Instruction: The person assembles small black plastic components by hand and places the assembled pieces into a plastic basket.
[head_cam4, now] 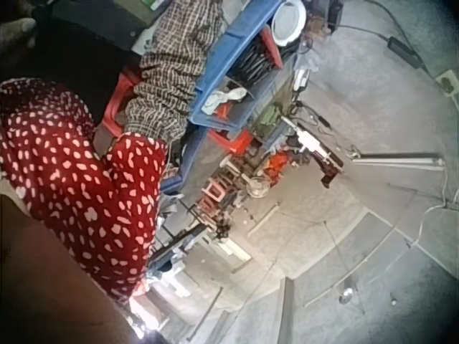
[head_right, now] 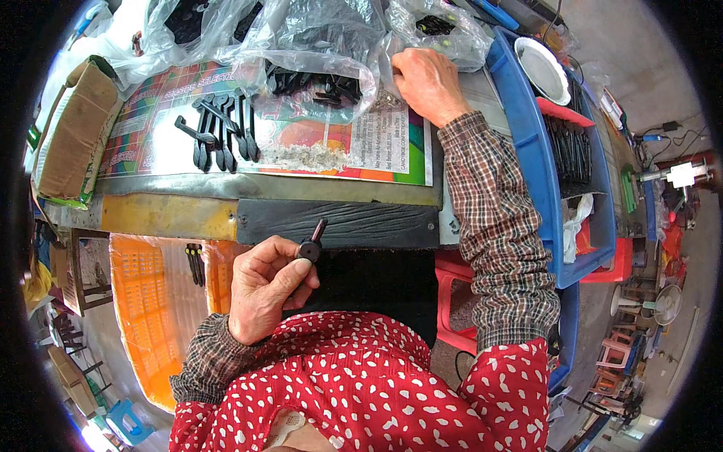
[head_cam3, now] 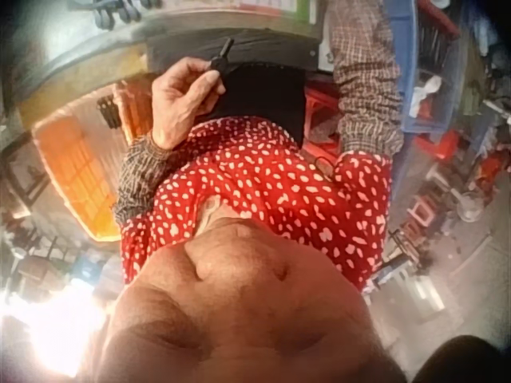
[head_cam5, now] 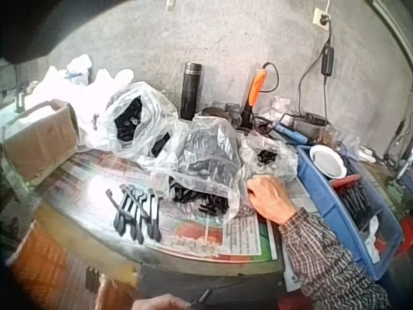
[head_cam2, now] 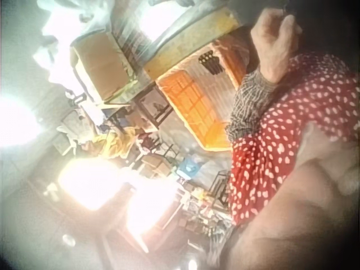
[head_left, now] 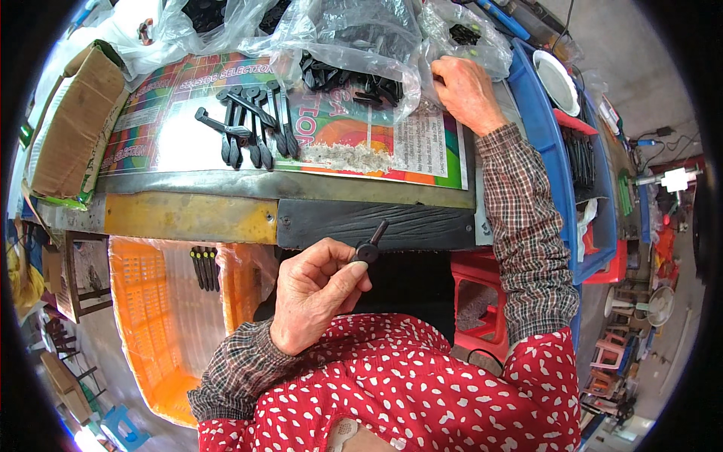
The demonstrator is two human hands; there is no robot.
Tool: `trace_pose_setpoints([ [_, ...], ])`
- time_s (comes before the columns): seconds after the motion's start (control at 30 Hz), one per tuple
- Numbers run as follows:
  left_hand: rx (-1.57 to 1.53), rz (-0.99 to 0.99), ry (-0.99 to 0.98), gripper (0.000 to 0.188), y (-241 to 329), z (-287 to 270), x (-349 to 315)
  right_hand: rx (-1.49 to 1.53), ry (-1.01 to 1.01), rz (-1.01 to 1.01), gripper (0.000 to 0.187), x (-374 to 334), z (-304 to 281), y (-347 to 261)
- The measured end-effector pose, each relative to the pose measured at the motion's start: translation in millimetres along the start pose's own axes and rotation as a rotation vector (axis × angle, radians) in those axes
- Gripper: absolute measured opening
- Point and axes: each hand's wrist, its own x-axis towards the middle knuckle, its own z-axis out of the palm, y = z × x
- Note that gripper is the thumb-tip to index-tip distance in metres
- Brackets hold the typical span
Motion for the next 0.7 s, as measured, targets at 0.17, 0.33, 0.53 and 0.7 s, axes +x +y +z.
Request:
trace_pose_setpoints([
  [0.17,-0.014,-0.008,0.018,0.007,0,-2,-5,0.177,0.056,0.002,0.014,-8,-6,3],
  [0.33,-0.027,0.000,0.022,0.007,-1,-3,-5,0.396,0.234,0.072,0.013,-11,-13,-1],
  [0.53,-0.062,-0.002,0.031,0.008,0,-6,-5,0.618,0.291,0.144,0.009,-23,-25,-22],
  [0.7,-0.087,-0.008,0.039,0.009,0,-9,-6,0.732,0.274,0.189,0.012,-59,-46,-56],
])
